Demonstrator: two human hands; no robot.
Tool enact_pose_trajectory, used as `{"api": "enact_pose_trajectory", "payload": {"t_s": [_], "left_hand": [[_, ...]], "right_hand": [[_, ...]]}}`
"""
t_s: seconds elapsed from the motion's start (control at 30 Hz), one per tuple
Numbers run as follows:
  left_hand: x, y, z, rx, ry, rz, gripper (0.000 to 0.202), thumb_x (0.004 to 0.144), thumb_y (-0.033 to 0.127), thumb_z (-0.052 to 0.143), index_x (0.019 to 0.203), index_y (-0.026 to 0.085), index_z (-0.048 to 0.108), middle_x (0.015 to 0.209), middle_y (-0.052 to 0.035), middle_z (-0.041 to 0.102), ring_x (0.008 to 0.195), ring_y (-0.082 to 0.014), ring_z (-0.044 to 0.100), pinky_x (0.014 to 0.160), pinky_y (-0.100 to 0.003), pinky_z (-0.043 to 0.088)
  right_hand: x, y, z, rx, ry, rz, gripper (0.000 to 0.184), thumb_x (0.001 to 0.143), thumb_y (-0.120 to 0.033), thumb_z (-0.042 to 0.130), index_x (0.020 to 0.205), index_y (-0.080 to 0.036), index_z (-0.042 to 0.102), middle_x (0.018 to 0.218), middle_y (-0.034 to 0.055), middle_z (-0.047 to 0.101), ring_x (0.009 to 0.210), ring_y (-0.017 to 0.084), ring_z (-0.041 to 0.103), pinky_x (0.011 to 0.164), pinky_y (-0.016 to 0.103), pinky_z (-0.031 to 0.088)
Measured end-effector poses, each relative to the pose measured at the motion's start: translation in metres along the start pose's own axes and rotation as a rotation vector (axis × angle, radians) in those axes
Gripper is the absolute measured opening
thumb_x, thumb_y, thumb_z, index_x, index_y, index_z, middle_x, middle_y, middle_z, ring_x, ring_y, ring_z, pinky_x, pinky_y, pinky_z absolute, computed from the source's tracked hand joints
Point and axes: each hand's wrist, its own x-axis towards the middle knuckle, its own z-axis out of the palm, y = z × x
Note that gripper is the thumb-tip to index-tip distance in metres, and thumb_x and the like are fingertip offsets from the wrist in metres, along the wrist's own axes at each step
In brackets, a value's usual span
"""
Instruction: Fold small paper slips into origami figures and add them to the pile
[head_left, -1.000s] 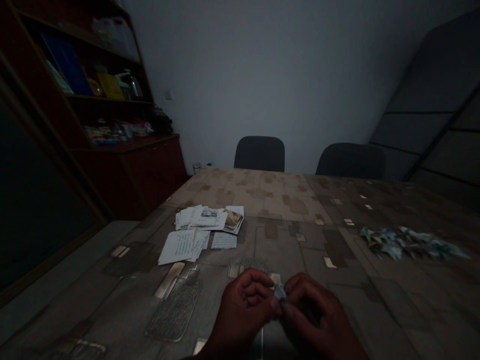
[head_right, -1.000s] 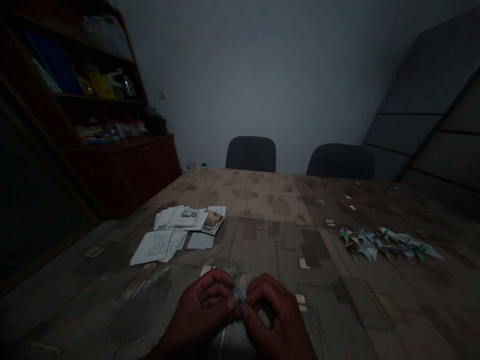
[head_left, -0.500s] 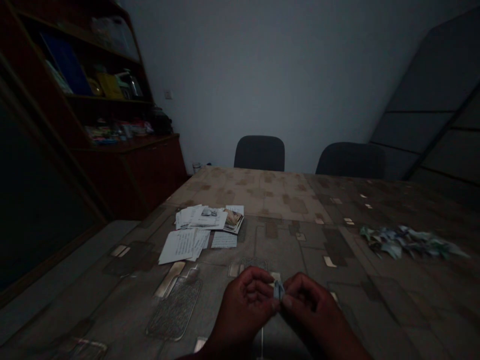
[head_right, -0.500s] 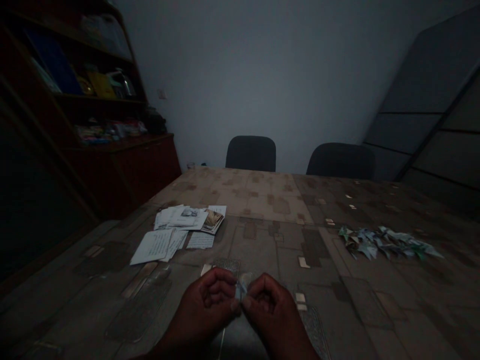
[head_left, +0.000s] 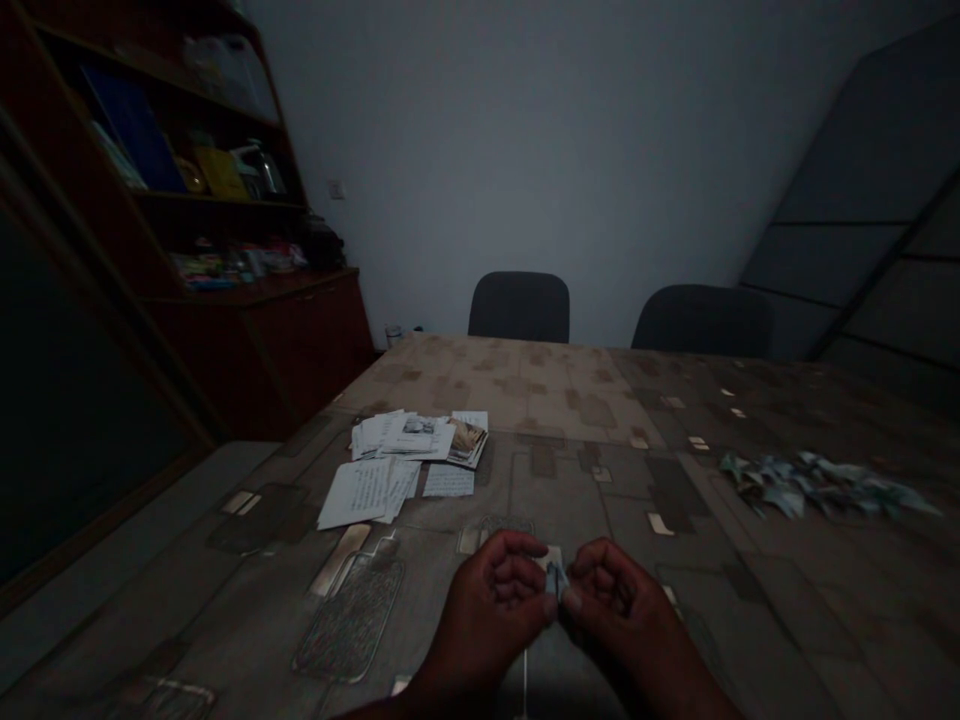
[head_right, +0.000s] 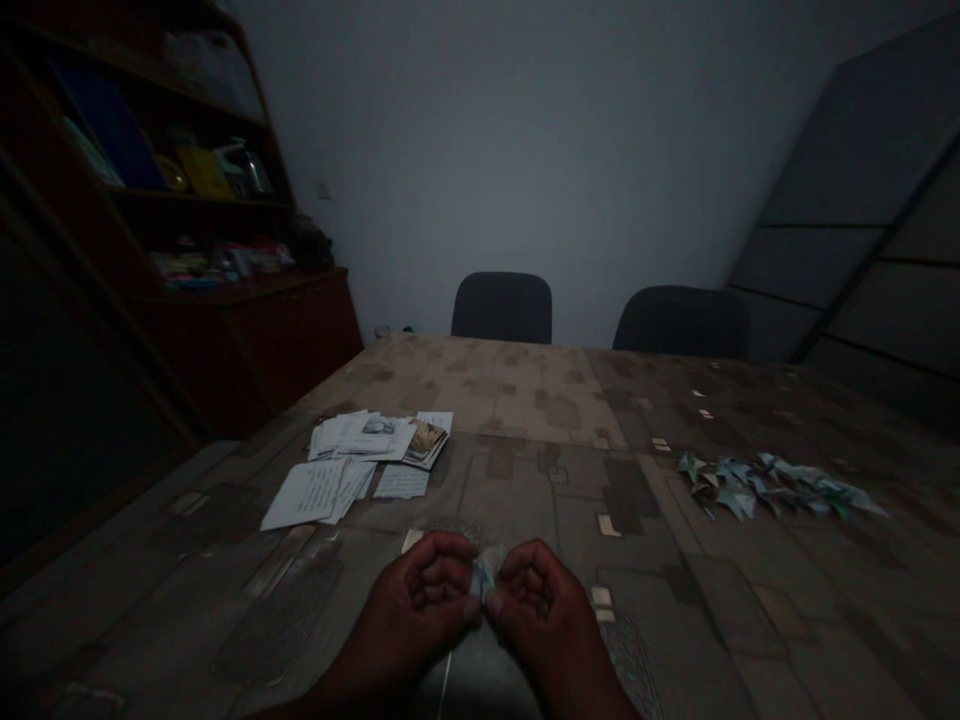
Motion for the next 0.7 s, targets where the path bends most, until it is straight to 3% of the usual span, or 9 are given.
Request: {"api": "enact_pose_trajectory", "payload": {"t_s": [0.2,0.4,0.5,0.6,0.7], "left_hand": [[0.001,0.0,-0.001,-0.082,-0.046,-0.021,0.037,0.057,0.018,0.081,0.088,0.016,0.06,0.065,0.002,0.063,0.058,-0.0126,0.059,0.059,-0.024,0.045],[-0.001,0.01,0.004,0.146,0.01,-0.001,0.033,0.054,0.001,0.068,0.082,0.015,0.061,0.057,0.0066,0.056,0.051,-0.0083,0.051,0.05,-0.019,0.035],[0.002,0.011,0.001,0.085,-0.007,-0.047,0.035,0.054,0.004,0.068,0.085,0.016,0.058,0.056,0.0066,0.058,0.049,-0.0104,0.055,0.05,-0.021,0.038],[0.004,0.012,-0.003,-0.041,-0.061,-0.093,0.036,0.056,0.009,0.069,0.088,0.017,0.054,0.052,0.0061,0.06,0.045,-0.0122,0.056,0.049,-0.023,0.041],[0.005,0.014,-0.004,-0.069,-0.077,-0.094,0.035,0.058,0.01,0.068,0.088,0.016,0.052,0.051,0.0063,0.06,0.043,-0.011,0.055,0.047,-0.022,0.039]], "right_hand": [[0.002,-0.004,-0.006,-0.081,-0.042,0.0,0.033,0.066,-0.038,0.079,0.071,-0.019,0.053,0.059,-0.007,0.049,0.055,0.011,0.046,0.053,0.021,0.034],[-0.002,-0.008,0.0,-0.115,-0.031,-0.009,0.028,0.065,-0.03,0.077,0.07,-0.02,0.051,0.059,-0.0081,0.047,0.055,0.01,0.044,0.052,0.02,0.033],[0.001,-0.011,-0.003,-0.135,-0.088,0.026,0.028,0.066,-0.035,0.077,0.074,-0.02,0.056,0.06,-0.0066,0.05,0.055,0.011,0.048,0.053,0.021,0.036],[0.004,-0.015,-0.01,-0.17,-0.159,0.051,0.03,0.075,-0.047,0.069,0.074,-0.018,0.059,0.06,-0.0037,0.054,0.056,0.013,0.051,0.056,0.024,0.039],[0.003,-0.017,-0.016,-0.314,-0.157,0.017,0.03,0.077,-0.046,0.065,0.071,-0.017,0.058,0.061,-0.0035,0.052,0.059,0.014,0.048,0.057,0.025,0.036]]}}
